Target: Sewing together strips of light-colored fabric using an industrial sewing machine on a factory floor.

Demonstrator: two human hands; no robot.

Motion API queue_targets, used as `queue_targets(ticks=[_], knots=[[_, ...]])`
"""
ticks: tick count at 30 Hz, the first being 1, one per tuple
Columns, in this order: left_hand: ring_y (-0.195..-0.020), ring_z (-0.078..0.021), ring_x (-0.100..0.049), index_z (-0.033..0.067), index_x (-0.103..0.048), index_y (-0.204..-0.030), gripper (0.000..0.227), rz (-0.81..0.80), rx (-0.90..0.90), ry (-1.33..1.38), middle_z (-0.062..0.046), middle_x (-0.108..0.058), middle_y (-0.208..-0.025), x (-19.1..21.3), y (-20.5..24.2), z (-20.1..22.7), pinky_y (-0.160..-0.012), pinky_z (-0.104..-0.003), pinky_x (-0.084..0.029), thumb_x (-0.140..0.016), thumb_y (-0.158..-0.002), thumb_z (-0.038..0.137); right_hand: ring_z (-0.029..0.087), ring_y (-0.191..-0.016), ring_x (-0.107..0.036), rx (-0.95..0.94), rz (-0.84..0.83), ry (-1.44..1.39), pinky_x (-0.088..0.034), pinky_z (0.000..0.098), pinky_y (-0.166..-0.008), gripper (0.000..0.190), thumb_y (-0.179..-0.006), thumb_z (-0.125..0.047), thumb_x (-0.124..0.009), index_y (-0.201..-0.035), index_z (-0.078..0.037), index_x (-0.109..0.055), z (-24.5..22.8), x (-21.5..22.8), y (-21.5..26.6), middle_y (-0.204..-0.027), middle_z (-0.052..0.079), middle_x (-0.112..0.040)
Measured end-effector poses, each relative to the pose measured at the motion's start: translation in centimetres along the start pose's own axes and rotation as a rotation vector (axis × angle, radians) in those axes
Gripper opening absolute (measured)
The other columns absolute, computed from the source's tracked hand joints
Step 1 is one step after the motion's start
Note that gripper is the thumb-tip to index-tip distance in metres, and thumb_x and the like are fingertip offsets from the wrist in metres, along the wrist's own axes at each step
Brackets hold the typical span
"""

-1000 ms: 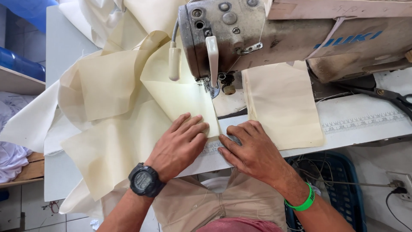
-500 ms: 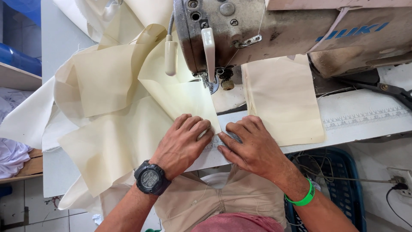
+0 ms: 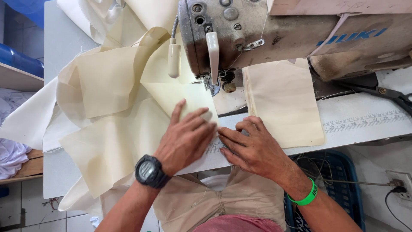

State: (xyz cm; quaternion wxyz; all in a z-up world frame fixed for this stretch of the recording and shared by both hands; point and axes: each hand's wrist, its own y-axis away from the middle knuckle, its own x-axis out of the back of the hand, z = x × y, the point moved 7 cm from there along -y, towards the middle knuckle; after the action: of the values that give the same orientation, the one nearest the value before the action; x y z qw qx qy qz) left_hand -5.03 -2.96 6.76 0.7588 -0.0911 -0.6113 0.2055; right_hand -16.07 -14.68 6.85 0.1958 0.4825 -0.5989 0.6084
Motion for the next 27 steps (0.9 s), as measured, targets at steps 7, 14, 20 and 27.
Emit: queue_targets(ticks=[7, 14, 20, 27], knots=[[-0.138, -0.0293, -0.068, 0.0189, -0.077, -0.126, 0.027, 0.11, 0.054, 0.015, -0.007, -0.075, -0.131, -1.6, 0.7, -4.2, -0.127, -0.079, -0.015, -0.072, -0.107, 0.037, 0.022, -0.099, -0.059, 0.01, 0.037, -0.012, -0.046, 0.0541, -0.108, 0.033, -0.11, -0.037, -0.063, -0.122, -0.011, -0.08, -0.5, -0.8, -0.2, -0.13, 0.005, -0.074], [-0.134, -0.0282, -0.07, 0.0197, -0.076, -0.128, 0.028, 0.139, 0.002, -0.01, -0.007, -0.073, -0.135, -1.9, 1.3, -3.9, -0.127, -0.078, -0.018, -0.07, -0.107, 0.038, 0.023, -0.097, -0.06, -0.031, 0.036, -0.016, -0.047, 0.0572, -0.109, 0.035, -0.11, -0.036, -0.062, -0.124, -0.009, -0.078, -1.3, -1.0, -0.6, -0.133, 0.007, -0.074], [-0.135, -0.0314, -0.07, 0.0092, -0.071, -0.115, 0.013, 0.098, -0.047, 0.052, -0.008, -0.07, -0.124, 0.7, 0.0, -3.1, -0.124, -0.076, -0.026, -0.071, -0.11, 0.022, 0.028, -0.098, -0.059, 0.0, -0.062, -0.005, -0.046, 0.0551, -0.104, 0.026, -0.107, -0.025, -0.071, -0.121, -0.004, -0.076, -1.5, 0.1, -2.2, -0.129, 0.002, -0.073], [-0.134, -0.0319, -0.071, 0.0096, -0.075, -0.115, 0.015, 0.119, -0.066, 0.067, -0.008, -0.073, -0.125, 0.8, -0.6, -4.4, -0.124, -0.077, -0.026, -0.076, -0.108, 0.023, 0.027, -0.098, -0.06, -0.024, -0.063, 0.028, -0.044, 0.0547, -0.106, 0.025, -0.106, -0.026, -0.073, -0.12, -0.006, -0.077, -0.8, -0.2, -2.9, -0.13, -0.001, -0.073]])
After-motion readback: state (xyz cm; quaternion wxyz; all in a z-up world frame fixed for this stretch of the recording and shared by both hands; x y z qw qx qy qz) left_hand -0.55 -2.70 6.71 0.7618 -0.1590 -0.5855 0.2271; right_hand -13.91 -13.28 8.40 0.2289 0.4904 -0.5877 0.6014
